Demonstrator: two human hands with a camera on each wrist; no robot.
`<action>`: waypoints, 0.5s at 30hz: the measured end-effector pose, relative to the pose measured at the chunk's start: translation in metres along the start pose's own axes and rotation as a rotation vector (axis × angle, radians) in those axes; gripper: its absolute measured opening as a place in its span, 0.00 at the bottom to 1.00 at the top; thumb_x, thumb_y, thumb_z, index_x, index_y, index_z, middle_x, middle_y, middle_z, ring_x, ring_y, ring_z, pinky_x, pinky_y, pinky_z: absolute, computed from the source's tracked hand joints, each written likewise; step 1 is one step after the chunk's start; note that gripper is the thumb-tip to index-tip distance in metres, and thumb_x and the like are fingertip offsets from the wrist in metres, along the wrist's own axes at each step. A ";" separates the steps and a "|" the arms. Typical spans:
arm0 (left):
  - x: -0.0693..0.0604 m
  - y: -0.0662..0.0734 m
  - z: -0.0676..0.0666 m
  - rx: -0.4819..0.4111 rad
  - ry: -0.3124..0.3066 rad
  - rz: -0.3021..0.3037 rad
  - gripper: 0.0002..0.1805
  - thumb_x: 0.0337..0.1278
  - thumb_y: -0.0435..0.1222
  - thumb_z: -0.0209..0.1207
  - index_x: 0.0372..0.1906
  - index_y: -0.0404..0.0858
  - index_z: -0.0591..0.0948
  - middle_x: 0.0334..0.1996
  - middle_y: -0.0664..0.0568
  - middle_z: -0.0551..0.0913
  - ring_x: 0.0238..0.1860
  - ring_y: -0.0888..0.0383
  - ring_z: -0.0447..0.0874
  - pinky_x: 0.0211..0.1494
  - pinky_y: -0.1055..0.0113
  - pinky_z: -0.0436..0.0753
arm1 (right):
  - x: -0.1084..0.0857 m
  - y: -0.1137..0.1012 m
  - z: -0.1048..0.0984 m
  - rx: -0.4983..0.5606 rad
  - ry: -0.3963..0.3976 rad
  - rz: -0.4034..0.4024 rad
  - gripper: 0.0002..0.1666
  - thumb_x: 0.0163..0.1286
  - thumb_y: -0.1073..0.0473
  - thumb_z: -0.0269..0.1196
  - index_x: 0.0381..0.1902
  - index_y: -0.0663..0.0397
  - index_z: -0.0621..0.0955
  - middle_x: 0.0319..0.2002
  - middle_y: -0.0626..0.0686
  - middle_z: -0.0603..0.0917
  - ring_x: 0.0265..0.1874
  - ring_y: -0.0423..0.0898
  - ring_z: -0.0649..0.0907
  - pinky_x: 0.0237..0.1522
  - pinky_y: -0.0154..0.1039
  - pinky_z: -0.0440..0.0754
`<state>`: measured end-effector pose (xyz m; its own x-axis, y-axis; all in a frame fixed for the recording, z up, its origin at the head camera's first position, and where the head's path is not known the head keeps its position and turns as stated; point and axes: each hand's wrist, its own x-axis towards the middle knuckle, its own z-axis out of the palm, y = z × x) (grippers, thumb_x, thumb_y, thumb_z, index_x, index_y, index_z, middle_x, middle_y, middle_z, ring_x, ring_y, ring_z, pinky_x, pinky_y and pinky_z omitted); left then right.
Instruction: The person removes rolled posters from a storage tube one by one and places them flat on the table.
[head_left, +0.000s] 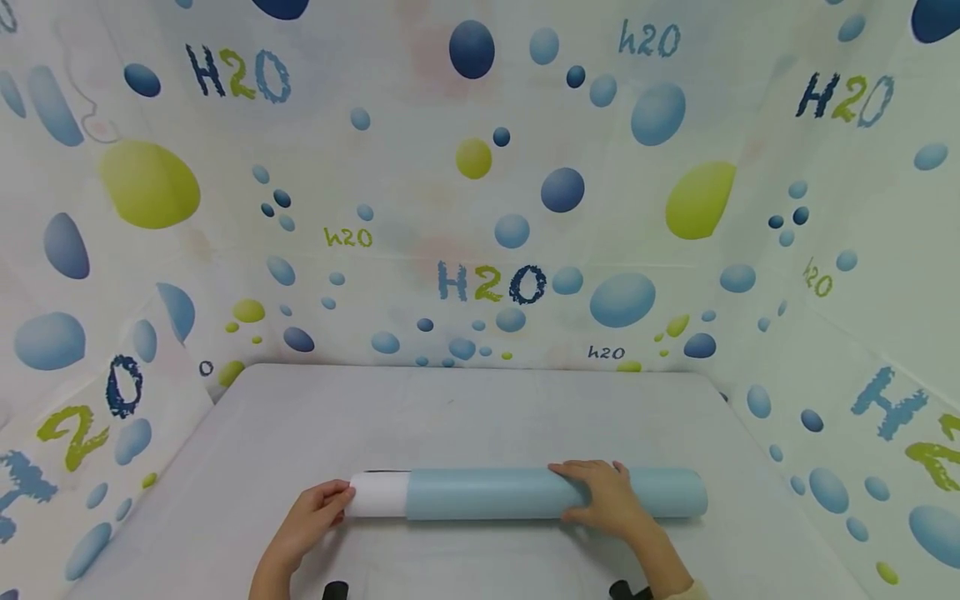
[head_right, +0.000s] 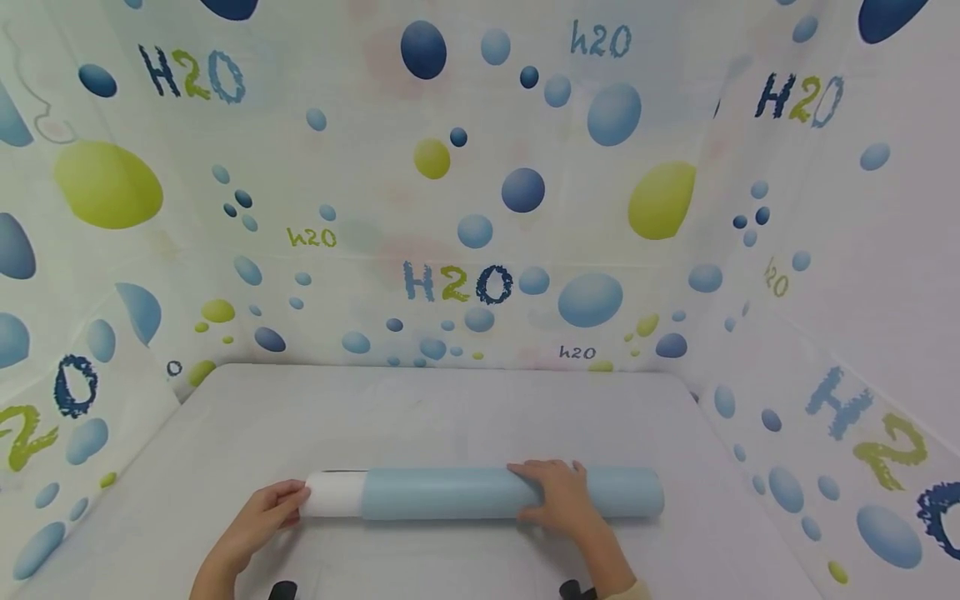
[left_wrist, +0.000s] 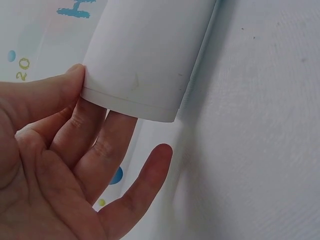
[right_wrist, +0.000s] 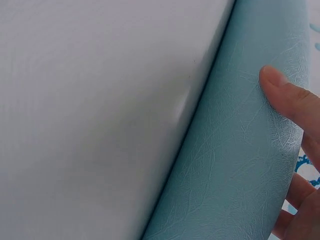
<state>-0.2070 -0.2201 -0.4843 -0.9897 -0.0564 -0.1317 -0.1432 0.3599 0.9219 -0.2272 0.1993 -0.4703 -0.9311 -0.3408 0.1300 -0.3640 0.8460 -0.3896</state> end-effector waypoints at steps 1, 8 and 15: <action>0.000 0.000 0.000 0.002 -0.001 -0.002 0.17 0.61 0.34 0.53 0.47 0.21 0.74 0.39 0.41 0.81 0.33 0.57 0.75 0.36 0.67 0.79 | 0.000 0.001 -0.001 0.004 -0.001 0.006 0.40 0.39 0.48 0.75 0.55 0.36 0.77 0.52 0.45 0.79 0.54 0.51 0.75 0.52 0.73 0.52; -0.001 0.000 -0.002 0.002 -0.003 -0.002 0.17 0.61 0.34 0.53 0.47 0.22 0.74 0.38 0.42 0.81 0.32 0.57 0.74 0.35 0.68 0.78 | -0.003 0.006 -0.005 0.020 -0.003 0.038 0.40 0.38 0.48 0.75 0.54 0.37 0.78 0.52 0.45 0.79 0.55 0.50 0.74 0.53 0.74 0.49; -0.001 0.000 -0.001 0.007 -0.004 -0.005 0.18 0.62 0.35 0.53 0.48 0.21 0.73 0.39 0.41 0.81 0.33 0.57 0.75 0.36 0.67 0.78 | -0.007 0.011 -0.009 0.043 0.004 0.063 0.40 0.37 0.50 0.76 0.53 0.38 0.78 0.52 0.46 0.79 0.55 0.50 0.75 0.55 0.73 0.47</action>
<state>-0.2065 -0.2212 -0.4834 -0.9890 -0.0546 -0.1375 -0.1479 0.3662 0.9187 -0.2248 0.2146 -0.4673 -0.9523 -0.2858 0.1071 -0.3034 0.8471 -0.4363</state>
